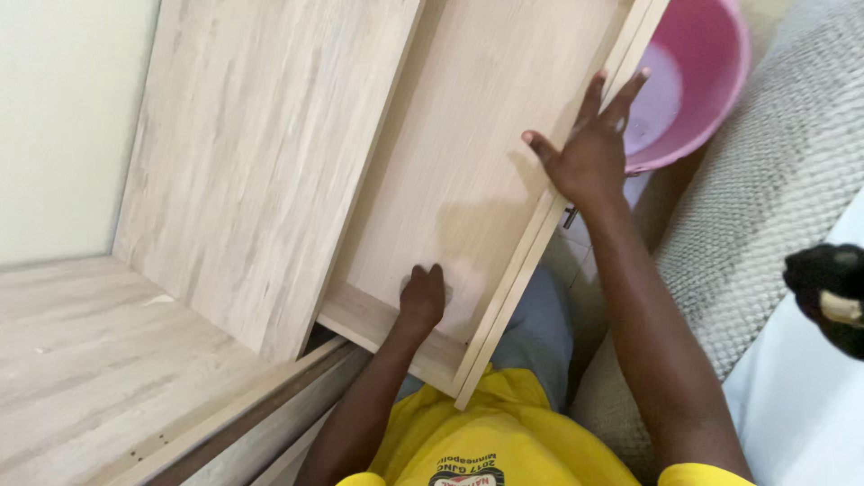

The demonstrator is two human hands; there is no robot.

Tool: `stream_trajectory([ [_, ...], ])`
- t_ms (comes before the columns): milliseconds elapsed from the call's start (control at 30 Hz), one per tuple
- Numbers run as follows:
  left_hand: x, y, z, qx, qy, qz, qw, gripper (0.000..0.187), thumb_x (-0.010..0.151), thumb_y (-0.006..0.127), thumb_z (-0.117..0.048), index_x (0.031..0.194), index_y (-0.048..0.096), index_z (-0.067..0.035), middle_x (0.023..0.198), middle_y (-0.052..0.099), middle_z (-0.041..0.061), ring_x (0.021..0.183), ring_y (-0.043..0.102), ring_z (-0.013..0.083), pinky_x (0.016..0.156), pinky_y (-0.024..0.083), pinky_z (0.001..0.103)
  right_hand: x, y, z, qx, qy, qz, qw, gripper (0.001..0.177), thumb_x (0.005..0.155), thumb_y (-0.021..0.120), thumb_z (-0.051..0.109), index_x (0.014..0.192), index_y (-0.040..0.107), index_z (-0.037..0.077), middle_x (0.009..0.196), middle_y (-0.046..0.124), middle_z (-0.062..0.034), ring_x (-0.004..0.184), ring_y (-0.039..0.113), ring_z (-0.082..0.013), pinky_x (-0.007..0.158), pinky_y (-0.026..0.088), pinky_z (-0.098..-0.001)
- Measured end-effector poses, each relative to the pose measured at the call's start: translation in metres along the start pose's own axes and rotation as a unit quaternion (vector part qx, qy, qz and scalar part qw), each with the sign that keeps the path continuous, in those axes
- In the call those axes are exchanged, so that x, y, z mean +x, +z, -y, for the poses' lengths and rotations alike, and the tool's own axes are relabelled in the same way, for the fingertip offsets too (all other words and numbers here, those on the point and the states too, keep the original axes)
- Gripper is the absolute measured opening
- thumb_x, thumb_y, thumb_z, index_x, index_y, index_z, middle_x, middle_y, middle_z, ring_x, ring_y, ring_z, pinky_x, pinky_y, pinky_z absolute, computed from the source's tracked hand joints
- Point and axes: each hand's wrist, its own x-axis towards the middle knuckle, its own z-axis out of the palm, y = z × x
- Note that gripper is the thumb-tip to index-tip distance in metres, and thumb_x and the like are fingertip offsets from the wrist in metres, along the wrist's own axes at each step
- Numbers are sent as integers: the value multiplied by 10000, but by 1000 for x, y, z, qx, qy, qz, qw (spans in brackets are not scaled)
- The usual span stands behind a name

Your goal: The person removes items from a wooden cabinet, including a cable, tape, and a box. They then wipe the interior surfaces with a cloth, repeatedly dipping it into a pink bucket of water. Finally, they place several items back into the cabinet.

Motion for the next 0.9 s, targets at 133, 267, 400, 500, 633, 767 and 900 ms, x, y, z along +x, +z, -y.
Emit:
stream_trajectory([
  [133,11,-26,6,-153,107,108,976,453,726,834,-53,1074,546,-25,987,634,168,956,644,315,807,532,423,-19,14,27,-260,-170,-173,935,1228,837,728,733,1557,136,-67,1518,-187,-368,1447,194,-576,1102,348,-663],
  [267,28,-74,-33,-322,155,-147,922,394,759,823,-97,1074,591,-53,923,625,146,811,647,290,725,527,388,-33,25,43,-10,-263,3,965,853,920,693,580,1478,475,-28,1599,389,-281,1416,471,-441,1138,436,-546],
  [400,57,-138,-105,-366,288,-315,827,598,726,825,-16,1251,538,-26,1218,543,184,1080,634,331,864,600,370,-28,11,43,183,-99,109,972,673,914,706,435,1413,544,13,1321,670,-178,1072,735,-279,907,605,-430],
  [500,54,-168,-158,-423,365,-279,781,689,812,771,30,1414,443,-42,1395,501,209,1276,603,367,1012,579,368,-14,-17,23,283,-71,60,955,511,902,714,246,1361,601,51,1213,716,-125,899,757,-224,761,641,-353],
  [633,28,-172,-212,-456,435,-156,760,786,862,690,32,1564,344,-39,1604,432,213,1439,519,393,1175,474,422,10,-47,-24,468,-141,-38,871,317,982,709,45,1290,638,14,1142,734,-96,960,705,-158,843,612,-305],
  [767,15,-150,-252,-328,473,-288,765,780,845,684,-1,1536,325,40,1633,320,286,1528,354,462,1242,375,472,28,-52,-63,598,-101,-110,787,278,984,666,-47,1257,627,-6,1105,715,-83,894,662,-160,793,593,-328],
  [900,23,-112,-272,-234,433,-244,836,804,765,687,-14,1479,345,127,1584,274,373,1487,274,516,1196,314,548,36,-51,-72,675,-97,-160,714,380,924,659,-65,1281,561,17,1182,686,-114,1024,708,-208,878,637,-374],
])
